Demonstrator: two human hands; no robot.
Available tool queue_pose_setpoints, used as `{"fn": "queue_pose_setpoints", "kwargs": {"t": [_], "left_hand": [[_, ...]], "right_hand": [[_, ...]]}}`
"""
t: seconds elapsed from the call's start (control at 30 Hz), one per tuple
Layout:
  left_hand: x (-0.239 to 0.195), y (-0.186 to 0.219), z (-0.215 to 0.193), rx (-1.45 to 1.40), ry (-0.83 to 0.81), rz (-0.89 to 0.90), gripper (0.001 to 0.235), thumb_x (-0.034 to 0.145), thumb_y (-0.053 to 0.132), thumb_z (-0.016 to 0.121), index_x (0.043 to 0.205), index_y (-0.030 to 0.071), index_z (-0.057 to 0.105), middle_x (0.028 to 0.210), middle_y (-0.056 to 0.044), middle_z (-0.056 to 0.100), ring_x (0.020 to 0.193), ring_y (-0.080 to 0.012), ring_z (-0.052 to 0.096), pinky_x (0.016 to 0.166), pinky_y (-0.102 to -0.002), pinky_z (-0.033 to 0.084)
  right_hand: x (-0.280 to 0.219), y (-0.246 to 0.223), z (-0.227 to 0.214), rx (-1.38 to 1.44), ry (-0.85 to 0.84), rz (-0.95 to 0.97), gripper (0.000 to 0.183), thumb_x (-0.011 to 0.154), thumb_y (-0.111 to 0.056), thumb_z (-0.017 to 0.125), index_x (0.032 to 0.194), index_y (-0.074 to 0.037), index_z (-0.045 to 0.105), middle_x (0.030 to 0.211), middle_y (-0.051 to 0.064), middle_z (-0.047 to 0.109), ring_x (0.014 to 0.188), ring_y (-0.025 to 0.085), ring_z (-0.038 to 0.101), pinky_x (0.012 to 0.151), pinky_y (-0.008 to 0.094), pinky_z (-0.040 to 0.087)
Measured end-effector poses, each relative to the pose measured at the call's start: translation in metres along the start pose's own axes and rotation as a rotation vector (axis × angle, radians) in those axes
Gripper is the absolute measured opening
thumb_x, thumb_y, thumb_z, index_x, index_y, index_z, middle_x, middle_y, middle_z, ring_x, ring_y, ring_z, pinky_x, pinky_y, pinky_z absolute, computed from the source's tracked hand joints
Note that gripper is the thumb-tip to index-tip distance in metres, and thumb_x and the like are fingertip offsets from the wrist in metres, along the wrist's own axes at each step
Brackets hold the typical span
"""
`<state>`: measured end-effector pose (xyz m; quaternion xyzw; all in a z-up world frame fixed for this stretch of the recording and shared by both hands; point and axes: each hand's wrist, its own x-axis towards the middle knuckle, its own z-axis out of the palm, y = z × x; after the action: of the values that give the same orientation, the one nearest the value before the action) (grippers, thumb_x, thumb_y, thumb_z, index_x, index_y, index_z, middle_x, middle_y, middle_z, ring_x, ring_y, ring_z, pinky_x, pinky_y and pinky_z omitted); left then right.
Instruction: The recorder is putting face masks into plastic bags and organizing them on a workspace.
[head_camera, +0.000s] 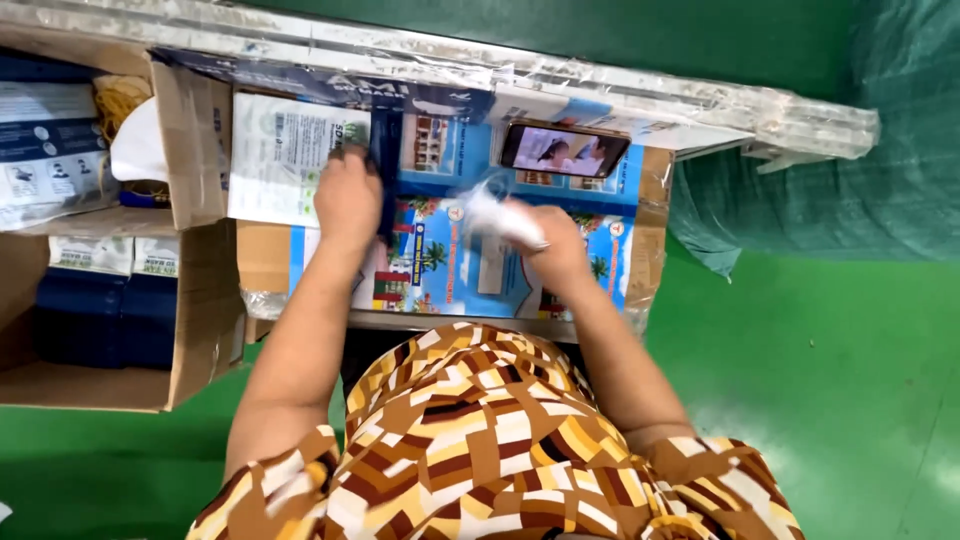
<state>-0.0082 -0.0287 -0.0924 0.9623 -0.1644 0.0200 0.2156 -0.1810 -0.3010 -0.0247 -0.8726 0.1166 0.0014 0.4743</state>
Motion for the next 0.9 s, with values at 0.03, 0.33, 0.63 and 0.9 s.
{"fn": "queue_pose_setpoints", "kwargs": {"t": [0.03, 0.33, 0.63, 0.9], "left_hand": [[0.001, -0.010, 0.000, -0.120, 0.056, -0.035, 0.021, 0.093, 0.015, 0.068, 0.109, 0.002, 0.066, 0.097, -0.020, 0.064, 0.087, -0.0416, 0.064, 0.075, -0.052, 0.051], [-0.054, 0.051, -0.038, -0.775, 0.125, 0.142, 0.017, 0.091, 0.011, 0.078, 0.088, 0.005, 0.062, 0.083, -0.012, 0.062, 0.075, -0.0282, 0.061, 0.069, -0.040, 0.050], [-0.060, 0.092, -0.065, -0.647, -0.043, 0.327, 0.018, 0.093, 0.010, 0.079, 0.087, 0.005, 0.063, 0.081, -0.010, 0.060, 0.071, -0.0248, 0.060, 0.065, -0.034, 0.049], [-0.022, 0.117, -0.126, -0.539, 0.147, 0.506, 0.042, 0.083, 0.019, 0.073, 0.111, -0.011, 0.065, 0.113, -0.028, 0.061, 0.103, -0.0441, 0.058, 0.092, -0.048, 0.046]], "right_hand": [[-0.002, -0.012, 0.005, -0.158, -0.009, -0.148, 0.033, 0.082, -0.014, 0.081, 0.115, -0.013, 0.077, 0.101, 0.008, 0.076, 0.096, 0.034, 0.069, 0.085, 0.048, 0.054], [-0.007, -0.045, 0.038, 0.538, -0.191, 0.055, 0.043, 0.071, -0.005, 0.084, 0.111, -0.012, 0.072, 0.100, 0.007, 0.073, 0.092, 0.020, 0.070, 0.083, 0.035, 0.057], [0.014, -0.015, 0.053, 0.296, 0.163, -0.023, 0.023, 0.086, -0.019, 0.082, 0.102, -0.005, 0.073, 0.094, 0.005, 0.075, 0.085, 0.012, 0.069, 0.076, 0.033, 0.058], [-0.014, -0.013, 0.056, 0.184, -0.304, -0.040, 0.022, 0.090, -0.018, 0.073, 0.109, -0.007, 0.073, 0.091, 0.011, 0.075, 0.083, 0.018, 0.070, 0.076, 0.034, 0.058]]}}
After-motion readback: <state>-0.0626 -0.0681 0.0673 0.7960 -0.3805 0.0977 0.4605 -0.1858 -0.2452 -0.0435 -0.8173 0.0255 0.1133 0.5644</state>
